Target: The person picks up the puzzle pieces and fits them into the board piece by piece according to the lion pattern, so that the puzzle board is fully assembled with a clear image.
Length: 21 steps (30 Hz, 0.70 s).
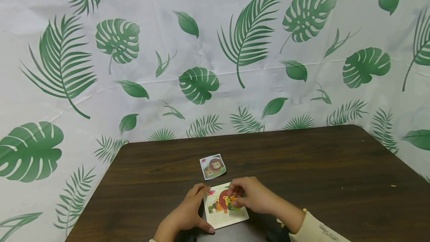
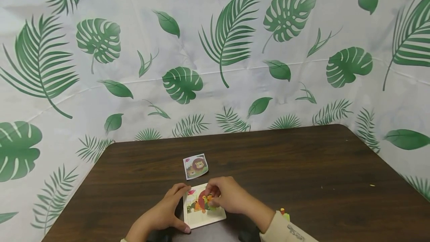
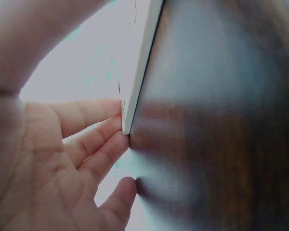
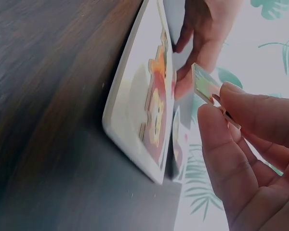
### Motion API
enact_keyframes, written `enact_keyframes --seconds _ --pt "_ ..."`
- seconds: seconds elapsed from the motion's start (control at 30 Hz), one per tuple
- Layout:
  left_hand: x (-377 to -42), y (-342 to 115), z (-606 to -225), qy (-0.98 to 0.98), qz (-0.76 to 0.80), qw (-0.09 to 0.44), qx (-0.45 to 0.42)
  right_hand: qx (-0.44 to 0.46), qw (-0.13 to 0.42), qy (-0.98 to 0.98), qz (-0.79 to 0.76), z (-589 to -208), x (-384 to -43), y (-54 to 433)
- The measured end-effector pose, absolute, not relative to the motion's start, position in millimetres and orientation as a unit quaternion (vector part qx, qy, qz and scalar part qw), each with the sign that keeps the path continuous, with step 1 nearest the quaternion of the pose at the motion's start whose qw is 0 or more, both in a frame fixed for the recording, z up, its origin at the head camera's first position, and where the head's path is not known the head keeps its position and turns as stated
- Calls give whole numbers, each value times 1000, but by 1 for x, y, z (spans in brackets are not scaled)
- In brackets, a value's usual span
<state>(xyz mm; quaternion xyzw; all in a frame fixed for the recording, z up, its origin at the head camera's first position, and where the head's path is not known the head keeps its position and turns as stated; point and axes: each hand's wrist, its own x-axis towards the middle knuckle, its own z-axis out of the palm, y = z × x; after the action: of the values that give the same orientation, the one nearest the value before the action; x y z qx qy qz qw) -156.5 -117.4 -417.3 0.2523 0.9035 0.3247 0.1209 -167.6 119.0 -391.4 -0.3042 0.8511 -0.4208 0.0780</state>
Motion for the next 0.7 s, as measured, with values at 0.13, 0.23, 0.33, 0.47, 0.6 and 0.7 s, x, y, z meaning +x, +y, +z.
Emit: enact_keyframes --seconds 0.13,0.23,0.33,0.47,0.6,0.7 --pt "-157 -118 -417 903 325 119 257 -314 84 845 -425 -392 -169 111" --pt "-157 -118 -417 902 324 118 260 -316 91 843 -426 -391 -169 105" --pt "-157 -119 -418 902 323 115 263 -318 94 842 -426 -391 -169 99" --pt "-156 -119 -418 900 325 113 266 -319 102 837 -433 -391 -168 93" --pt "-156 -119 -417 899 327 115 269 -319 105 836 -434 -393 -168 90" --pt "-156 -119 -416 899 328 116 268 -323 96 839 -427 -395 -168 87"
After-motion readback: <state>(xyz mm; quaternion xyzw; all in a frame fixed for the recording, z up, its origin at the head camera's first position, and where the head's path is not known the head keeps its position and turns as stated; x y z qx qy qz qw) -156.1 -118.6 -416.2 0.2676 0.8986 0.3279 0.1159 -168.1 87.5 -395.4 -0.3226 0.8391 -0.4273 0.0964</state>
